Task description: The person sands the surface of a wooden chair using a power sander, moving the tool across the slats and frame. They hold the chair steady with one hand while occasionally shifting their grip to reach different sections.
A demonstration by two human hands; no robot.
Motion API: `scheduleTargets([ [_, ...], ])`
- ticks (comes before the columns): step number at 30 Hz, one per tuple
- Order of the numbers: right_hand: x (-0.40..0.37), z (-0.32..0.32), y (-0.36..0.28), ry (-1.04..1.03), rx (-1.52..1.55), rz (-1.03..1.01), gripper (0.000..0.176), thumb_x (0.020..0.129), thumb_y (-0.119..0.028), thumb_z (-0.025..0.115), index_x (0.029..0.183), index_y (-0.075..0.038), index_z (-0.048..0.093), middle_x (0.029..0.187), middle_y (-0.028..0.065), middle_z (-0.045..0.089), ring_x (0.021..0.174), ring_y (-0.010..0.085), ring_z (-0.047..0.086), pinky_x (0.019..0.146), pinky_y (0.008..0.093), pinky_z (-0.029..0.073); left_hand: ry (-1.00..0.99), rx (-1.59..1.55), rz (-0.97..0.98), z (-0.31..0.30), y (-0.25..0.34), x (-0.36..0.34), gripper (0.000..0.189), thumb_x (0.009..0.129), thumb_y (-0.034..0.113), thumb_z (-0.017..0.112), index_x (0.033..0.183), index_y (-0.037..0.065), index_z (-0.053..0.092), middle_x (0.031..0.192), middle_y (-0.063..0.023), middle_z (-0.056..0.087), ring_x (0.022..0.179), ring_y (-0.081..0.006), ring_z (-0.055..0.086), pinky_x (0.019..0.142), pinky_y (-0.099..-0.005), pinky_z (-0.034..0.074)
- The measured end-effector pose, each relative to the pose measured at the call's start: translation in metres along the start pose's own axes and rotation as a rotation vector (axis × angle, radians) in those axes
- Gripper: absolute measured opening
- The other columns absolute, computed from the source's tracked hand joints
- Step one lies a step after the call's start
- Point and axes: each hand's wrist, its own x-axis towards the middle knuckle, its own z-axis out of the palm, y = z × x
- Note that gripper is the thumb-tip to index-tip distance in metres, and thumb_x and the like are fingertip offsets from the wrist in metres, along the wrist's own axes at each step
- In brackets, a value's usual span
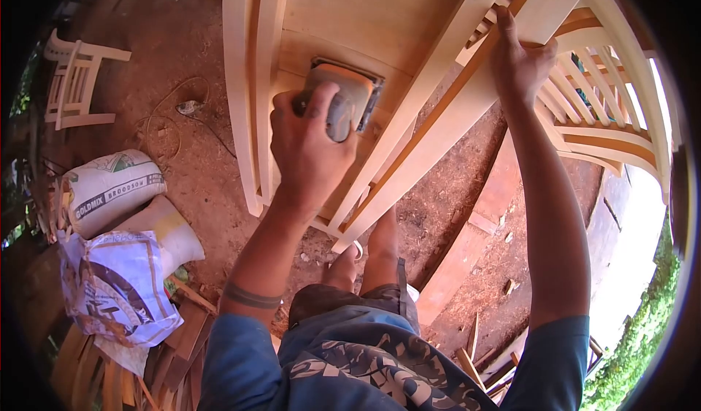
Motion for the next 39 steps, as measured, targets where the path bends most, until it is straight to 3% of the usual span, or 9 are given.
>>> scheduleTargets([
  [5, 0.003, 0.004, 0.012, 0.010, 0.040, -0.029, 0.082, 0.072, -0.057, 0.087, 0.109, 0.010, 0.057, 0.096, 0.0179, 0.071, 0.090, 0.0262, 0.069, 0.083, 0.0364, 0.053, 0.014, 0.021, -0.134, -0.005, 0.008, 0.023, 0.058, 0.069, 0.011, 0.084, 0.122, 0.018, 0.060, 0.112, -0.0179, 0.052, 0.102, -0.0383, 0.061, 0.085, -0.0473, 0.054],
  [8, 0.003, 0.003, 0.012, 0.002, -0.004, -0.016, 0.079, 0.073, -0.057, 0.086, 0.110, 0.008, 0.060, 0.096, 0.0161, 0.072, 0.089, 0.0245, 0.069, 0.083, 0.0355, 0.053, 0.046, -0.059, -0.116, -0.005, -0.014, 0.016, 0.059, 0.069, 0.011, 0.084, 0.123, 0.018, 0.060, 0.111, -0.0176, 0.052, 0.102, -0.0378, 0.062, 0.084, -0.0465, 0.054],
  [12, -0.002, 0.003, 0.000, 0.047, 0.009, -0.042, 0.079, 0.073, -0.057, 0.086, 0.109, 0.008, 0.060, 0.096, 0.0161, 0.072, 0.089, 0.0248, 0.069, 0.082, 0.0357, 0.053, 0.009, 0.003, 0.031, 0.001, 0.006, 0.005, 0.059, 0.068, 0.010, 0.084, 0.122, 0.018, 0.061, 0.110, -0.0174, 0.053, 0.101, -0.0385, 0.061, 0.085, -0.0473, 0.053],
  [18, 0.005, 0.003, 0.015, 0.015, 0.038, -0.054, 0.078, 0.073, -0.055, 0.087, 0.108, 0.009, 0.061, 0.096, 0.0170, 0.072, 0.090, 0.0256, 0.069, 0.083, 0.0368, 0.053, 0.073, -0.033, -0.096, -0.001, -0.001, 0.025, 0.057, 0.068, 0.009, 0.084, 0.120, 0.017, 0.061, 0.112, -0.0181, 0.053, 0.097, -0.0387, 0.063, 0.085, -0.0478, 0.054],
  [21, 0.006, -0.001, 0.012, -0.036, -0.012, 0.017, 0.077, 0.074, -0.055, 0.087, 0.108, 0.009, 0.060, 0.096, 0.0173, 0.072, 0.090, 0.0260, 0.069, 0.084, 0.0371, 0.053, 0.059, -0.036, -0.076, -0.001, -0.017, 0.013, 0.058, 0.068, 0.008, 0.084, 0.121, 0.017, 0.061, 0.112, -0.0177, 0.053, 0.099, -0.0378, 0.063, 0.086, -0.0477, 0.054],
  [27, 0.000, 0.003, 0.004, 0.064, -0.013, -0.065, 0.077, 0.075, -0.055, 0.086, 0.107, 0.009, 0.060, 0.095, 0.0182, 0.072, 0.089, 0.0276, 0.069, 0.084, 0.0377, 0.054, -0.038, 0.037, -0.017, -0.002, 0.020, 0.011, 0.058, 0.067, 0.009, 0.084, 0.120, 0.017, 0.062, 0.111, -0.0167, 0.053, 0.102, -0.0376, 0.061, 0.086, -0.0474, 0.053],
  [30, 0.004, 0.001, 0.009, -0.014, -0.003, -0.003, 0.087, 0.070, -0.058, 0.087, 0.114, 0.009, 0.054, 0.103, 0.0218, 0.069, 0.098, 0.0318, 0.069, 0.089, 0.0405, 0.053, 0.032, -0.006, -0.078, -0.003, -0.005, 0.022, 0.058, 0.067, 0.009, 0.085, 0.119, 0.016, 0.062, 0.110, -0.0161, 0.054, 0.102, -0.0373, 0.061, 0.086, -0.0475, 0.053],
  [34, 0.001, 0.000, 0.001, 0.004, -0.033, 0.025, 0.083, 0.072, -0.057, 0.086, 0.113, 0.009, 0.056, 0.101, 0.0208, 0.069, 0.096, 0.0307, 0.069, 0.088, 0.0399, 0.053, 0.008, 0.033, -0.053, -0.007, -0.027, 0.011, 0.057, 0.067, 0.009, 0.084, 0.119, 0.016, 0.061, 0.110, -0.0159, 0.054, 0.100, -0.0374, 0.063, 0.084, -0.0474, 0.054],
  [39, -0.001, 0.003, 0.001, 0.036, 0.008, -0.008, 0.076, 0.076, -0.054, 0.085, 0.111, 0.009, 0.060, 0.099, 0.0189, 0.071, 0.092, 0.0276, 0.069, 0.085, 0.0380, 0.053, -0.054, 0.022, -0.042, -0.006, -0.001, 0.009, 0.056, 0.068, 0.010, 0.084, 0.120, 0.016, 0.061, 0.112, -0.0165, 0.053, 0.102, -0.0386, 0.060, 0.087, -0.0491, 0.052],
])
